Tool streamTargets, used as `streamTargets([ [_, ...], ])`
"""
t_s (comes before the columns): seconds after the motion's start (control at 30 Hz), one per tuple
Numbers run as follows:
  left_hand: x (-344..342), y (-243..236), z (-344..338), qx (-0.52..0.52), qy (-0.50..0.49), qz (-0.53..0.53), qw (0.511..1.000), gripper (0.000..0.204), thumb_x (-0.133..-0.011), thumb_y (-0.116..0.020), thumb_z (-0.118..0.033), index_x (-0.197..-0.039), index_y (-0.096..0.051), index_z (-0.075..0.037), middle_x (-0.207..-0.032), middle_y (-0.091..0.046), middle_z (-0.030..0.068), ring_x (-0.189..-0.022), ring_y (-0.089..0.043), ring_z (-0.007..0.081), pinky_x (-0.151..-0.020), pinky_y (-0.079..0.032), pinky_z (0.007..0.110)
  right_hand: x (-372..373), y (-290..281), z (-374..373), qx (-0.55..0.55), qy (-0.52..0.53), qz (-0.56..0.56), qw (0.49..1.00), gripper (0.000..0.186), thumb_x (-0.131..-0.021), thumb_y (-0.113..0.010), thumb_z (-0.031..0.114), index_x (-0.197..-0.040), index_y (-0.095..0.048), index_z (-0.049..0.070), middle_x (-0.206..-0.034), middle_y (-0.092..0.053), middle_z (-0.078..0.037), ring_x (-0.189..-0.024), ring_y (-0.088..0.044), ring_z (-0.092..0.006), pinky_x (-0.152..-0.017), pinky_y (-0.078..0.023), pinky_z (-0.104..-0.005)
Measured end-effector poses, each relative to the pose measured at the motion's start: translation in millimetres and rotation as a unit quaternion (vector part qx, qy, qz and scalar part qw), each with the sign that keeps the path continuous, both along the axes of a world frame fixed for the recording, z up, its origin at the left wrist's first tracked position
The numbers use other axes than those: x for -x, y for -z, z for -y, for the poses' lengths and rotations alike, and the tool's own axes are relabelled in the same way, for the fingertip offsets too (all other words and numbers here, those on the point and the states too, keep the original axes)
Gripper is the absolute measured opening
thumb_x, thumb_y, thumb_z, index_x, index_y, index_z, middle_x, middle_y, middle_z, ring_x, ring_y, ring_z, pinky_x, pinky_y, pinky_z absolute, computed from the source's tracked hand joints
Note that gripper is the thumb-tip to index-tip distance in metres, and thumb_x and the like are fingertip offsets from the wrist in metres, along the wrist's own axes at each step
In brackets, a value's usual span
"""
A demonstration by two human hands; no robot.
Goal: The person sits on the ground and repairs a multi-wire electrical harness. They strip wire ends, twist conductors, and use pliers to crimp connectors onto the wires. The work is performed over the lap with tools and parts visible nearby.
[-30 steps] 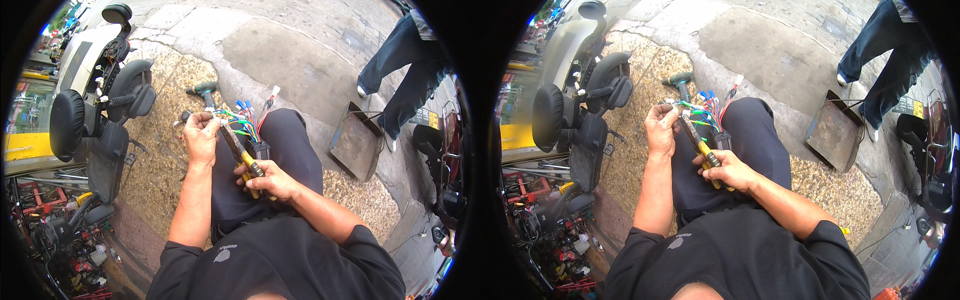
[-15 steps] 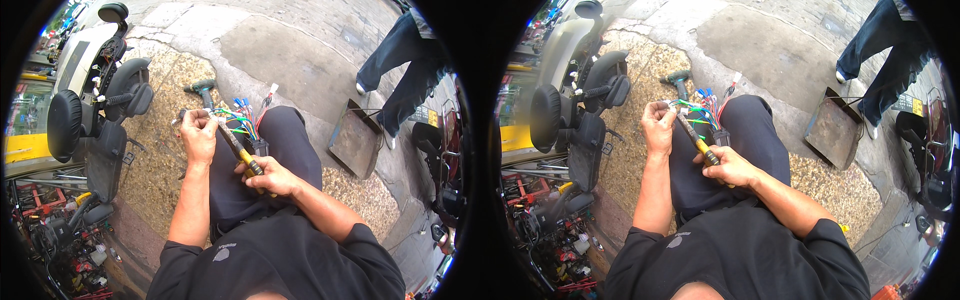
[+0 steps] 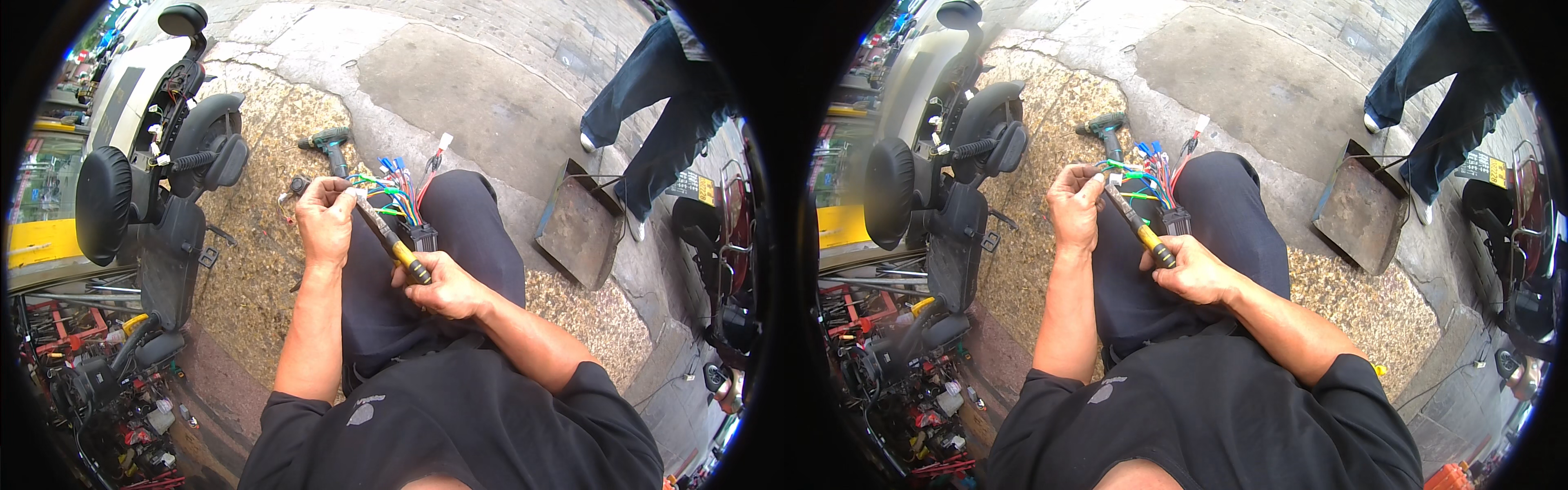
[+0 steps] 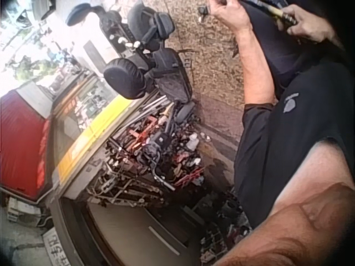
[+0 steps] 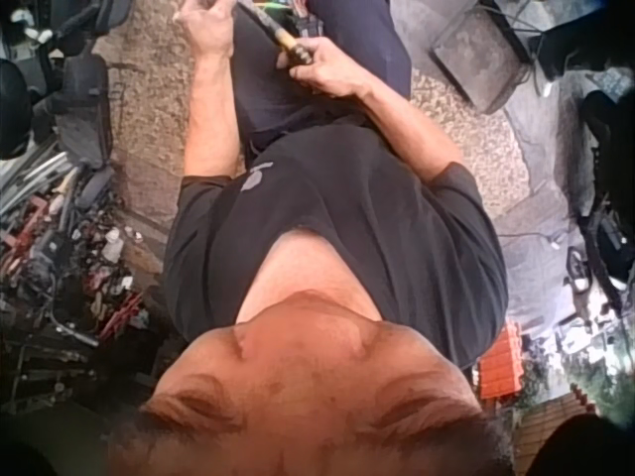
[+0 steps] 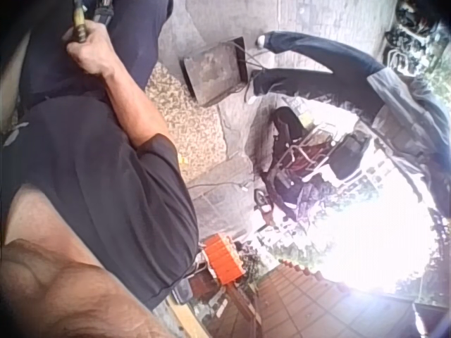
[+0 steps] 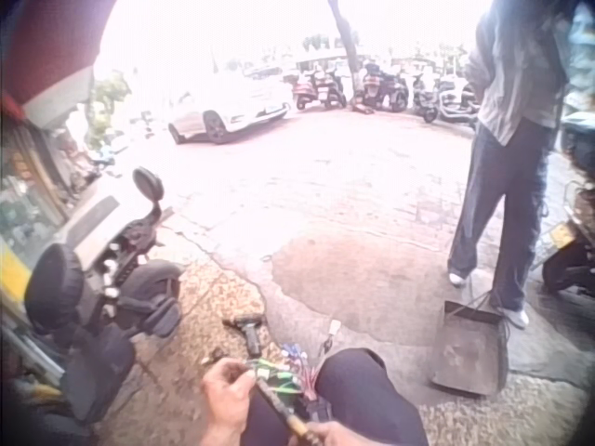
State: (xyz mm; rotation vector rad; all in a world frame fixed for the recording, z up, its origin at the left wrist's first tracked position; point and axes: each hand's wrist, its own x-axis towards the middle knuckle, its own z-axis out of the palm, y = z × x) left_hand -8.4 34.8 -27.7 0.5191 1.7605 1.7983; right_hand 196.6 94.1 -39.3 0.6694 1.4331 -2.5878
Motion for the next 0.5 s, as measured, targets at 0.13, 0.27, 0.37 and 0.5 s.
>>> streamTargets([
  [0.13,3.7,1.9,3.4,0.004,0.017,0.021,1.0,0.007,-0.09,-0.065,0.003,-0.095,-0.066,-0.001,-0.084,-0.069,0.0018,-0.067,-0.058,0.0041,-0.058,-0.045,0.019,-1.7,-3.6,-2.4,0.015,0.0,0.002,1.0,0.016,-0.087,-0.061,0.001,-0.103,-0.063,0.004,-0.071,-0.057,0.001,-0.057,-0.052,-0.0063,-0.052,-0.041,-0.0231],
  [0.27,6.5,3.8,7.7,0.01,0.031,0.026,0.999,0.008,-0.09,-0.066,0.001,-0.097,-0.067,-0.002,-0.083,-0.067,-0.0004,-0.065,-0.056,0.0031,-0.054,-0.044,0.019,-0.1,-2.3,-2.7,0.034,0.009,-0.008,0.999,0.019,-0.086,-0.062,0.0,-0.105,-0.064,0.002,-0.075,-0.059,0.0,-0.062,-0.055,-0.0078,-0.055,-0.044,-0.0247],
  [0.37,6.1,5.9,7.8,0.0,0.019,0.03,0.999,0.009,-0.09,-0.066,0.001,-0.099,-0.067,-0.003,-0.082,-0.066,-0.0008,-0.064,-0.055,0.0031,-0.053,-0.044,0.019,-0.9,0.6,-3.4,0.048,0.005,-0.006,0.999,0.025,-0.086,-0.064,-0.001,-0.111,-0.064,0.001,-0.089,-0.063,-0.004,-0.077,-0.06,-0.011,-0.07,-0.051,-0.0264],
  [0.5,7.0,5.0,8.4,0.005,0.017,0.036,0.999,0.009,-0.09,-0.066,0.001,-0.098,-0.068,-0.002,-0.082,-0.066,0.0,-0.063,-0.055,0.004,-0.054,-0.045,0.02,-13.1,-3.4,-11.1,-0.021,-0.032,0.026,0.999,0.032,-0.085,-0.064,-0.001,-0.117,-0.064,-0.001,-0.105,-0.064,-0.007,-0.095,-0.063,-0.0136,-0.086,-0.053,-0.03],
])
